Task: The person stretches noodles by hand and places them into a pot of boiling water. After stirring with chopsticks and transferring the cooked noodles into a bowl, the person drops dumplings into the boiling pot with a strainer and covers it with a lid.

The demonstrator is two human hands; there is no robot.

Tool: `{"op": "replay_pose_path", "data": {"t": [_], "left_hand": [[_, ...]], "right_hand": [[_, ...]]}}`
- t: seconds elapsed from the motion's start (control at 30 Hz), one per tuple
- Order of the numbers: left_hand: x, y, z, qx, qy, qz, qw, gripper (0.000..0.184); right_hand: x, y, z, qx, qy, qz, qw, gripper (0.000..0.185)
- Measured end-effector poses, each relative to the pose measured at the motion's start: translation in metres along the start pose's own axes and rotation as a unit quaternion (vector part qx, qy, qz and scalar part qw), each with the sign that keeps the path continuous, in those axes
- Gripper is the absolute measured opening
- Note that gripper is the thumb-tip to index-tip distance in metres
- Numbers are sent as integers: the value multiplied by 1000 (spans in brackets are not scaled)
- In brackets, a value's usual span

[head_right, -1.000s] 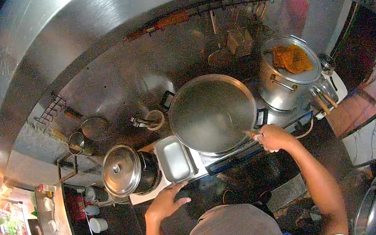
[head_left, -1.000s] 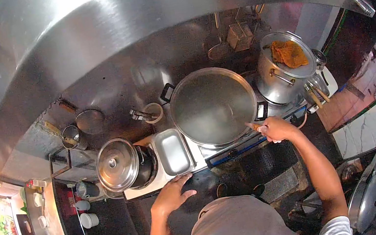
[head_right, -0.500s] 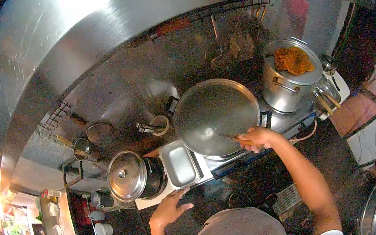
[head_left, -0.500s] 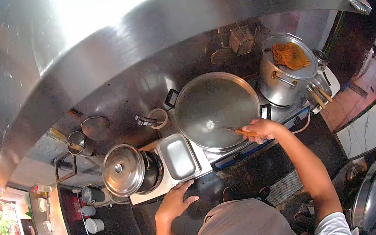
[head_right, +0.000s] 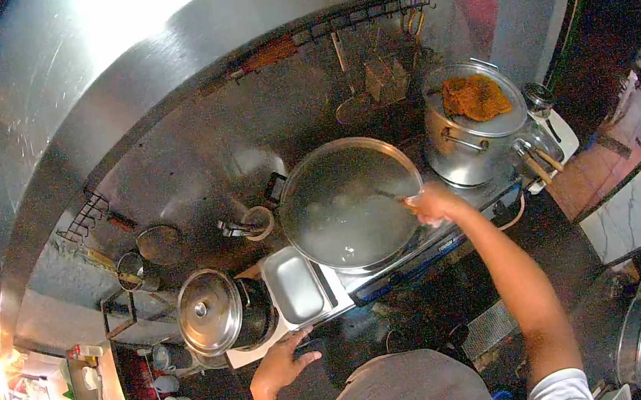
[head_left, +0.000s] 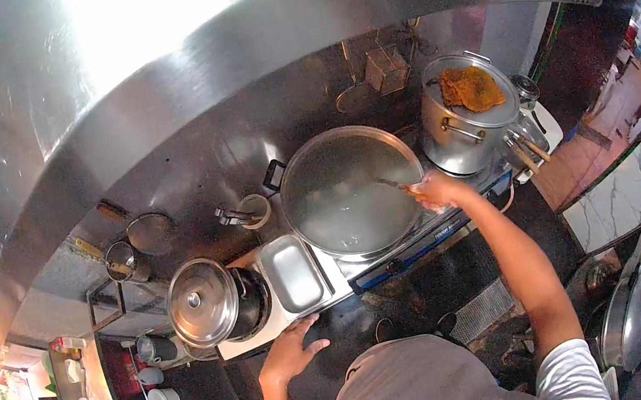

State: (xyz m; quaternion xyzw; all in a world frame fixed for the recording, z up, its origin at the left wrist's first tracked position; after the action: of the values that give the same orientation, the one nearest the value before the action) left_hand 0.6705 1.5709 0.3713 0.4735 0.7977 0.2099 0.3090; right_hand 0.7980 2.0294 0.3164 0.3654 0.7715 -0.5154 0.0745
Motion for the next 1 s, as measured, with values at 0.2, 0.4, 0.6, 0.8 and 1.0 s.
{"op": "replay_pose_path", "data": {"t": [0.2, 0.4, 0.6, 0.8, 1.0], "left_hand": [[3, -10, 8, -7, 3, 10, 1000, 64], [7, -6, 7, 7, -5, 10, 1000, 64], [6, -3, 3, -6, 0, 2, 1000, 64], [5, -9, 7, -5, -5, -8, 1000, 64], [8, -6, 5, 0, -10, -6, 1000, 65]], "right_hand": [[-55, -16, -44, -414, 152, -88, 893, 34], [-95, -59, -50, -479, 124, -48, 868, 34], [-103, -79, -48, -420, 4, -28, 907, 32], [-75, -61, -31, -282, -97, -9, 955, 38], [-51, -59, 8, -98, -151, 12, 984, 43]]}}
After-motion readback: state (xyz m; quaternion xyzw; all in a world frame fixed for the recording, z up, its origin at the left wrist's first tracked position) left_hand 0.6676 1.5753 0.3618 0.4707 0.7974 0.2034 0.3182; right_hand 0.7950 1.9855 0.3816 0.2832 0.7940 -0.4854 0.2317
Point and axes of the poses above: each hand's wrist, its own x-axis towards the middle knuckle, its own z-axis out of the palm, y = z × x, the point moved 3 cm from there along x, towards the middle knuckle, and after that the axes turned 1 degree about z, right-handed, at the moved point
